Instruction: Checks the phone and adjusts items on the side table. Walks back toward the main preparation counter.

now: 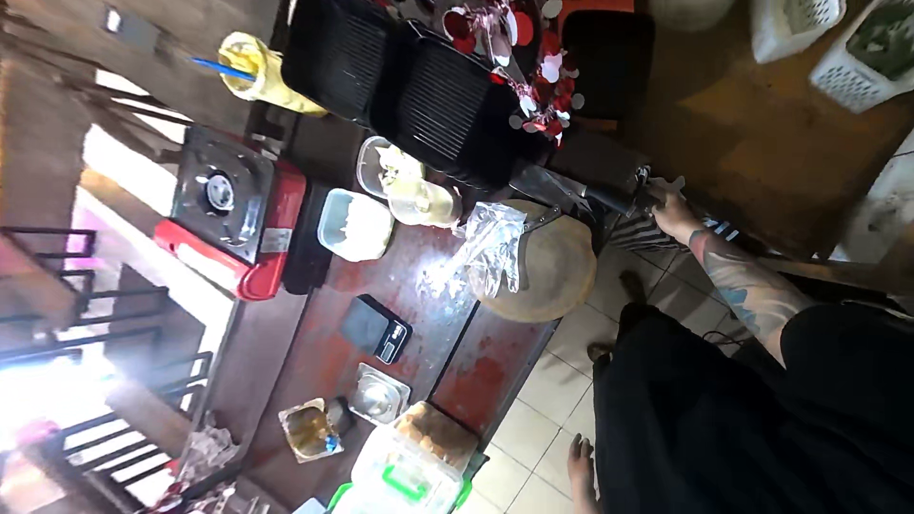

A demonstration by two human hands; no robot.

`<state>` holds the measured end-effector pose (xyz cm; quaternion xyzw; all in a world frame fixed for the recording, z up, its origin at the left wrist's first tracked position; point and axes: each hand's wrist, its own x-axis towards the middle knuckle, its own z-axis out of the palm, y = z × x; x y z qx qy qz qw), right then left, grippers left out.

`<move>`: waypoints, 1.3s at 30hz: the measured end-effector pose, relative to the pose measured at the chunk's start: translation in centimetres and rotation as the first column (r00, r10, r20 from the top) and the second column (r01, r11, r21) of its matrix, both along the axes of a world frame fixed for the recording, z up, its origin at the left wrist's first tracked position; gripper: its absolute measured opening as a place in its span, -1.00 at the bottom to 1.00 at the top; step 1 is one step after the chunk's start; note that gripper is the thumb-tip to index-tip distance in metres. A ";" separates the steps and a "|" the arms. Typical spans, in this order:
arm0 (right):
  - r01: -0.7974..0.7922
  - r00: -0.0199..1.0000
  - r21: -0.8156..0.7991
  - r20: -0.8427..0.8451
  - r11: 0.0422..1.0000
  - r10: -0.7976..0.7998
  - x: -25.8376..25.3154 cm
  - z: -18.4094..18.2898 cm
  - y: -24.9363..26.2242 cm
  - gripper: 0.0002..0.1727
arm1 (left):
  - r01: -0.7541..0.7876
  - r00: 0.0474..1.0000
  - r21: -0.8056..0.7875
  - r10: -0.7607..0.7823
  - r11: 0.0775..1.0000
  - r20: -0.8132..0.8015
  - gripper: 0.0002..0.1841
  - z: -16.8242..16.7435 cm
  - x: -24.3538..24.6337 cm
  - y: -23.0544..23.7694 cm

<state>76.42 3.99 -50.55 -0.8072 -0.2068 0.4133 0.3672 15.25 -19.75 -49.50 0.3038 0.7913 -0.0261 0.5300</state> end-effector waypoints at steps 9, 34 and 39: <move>0.654 0.563 0.422 -0.826 0.627 -0.032 -7.1 8.0 -5.3 -0.02 | -0.127 0.965 0.220 0.068 0.967 0.255 -0.48 1.4 5.3 0.8; -0.977 -0.189 -0.043 -0.262 -0.207 0.946 -56.1 6.2 -24.7 -0.65 | -0.961 0.220 -0.019 0.805 0.276 0.551 -0.55 0.7 -12.3 -47.0; -0.905 -0.311 -0.163 -0.374 -0.392 0.874 -64.5 6.3 -23.6 -0.59 | -0.936 -0.352 -0.213 0.729 -0.281 0.587 -0.56 3.1 -5.9 -49.3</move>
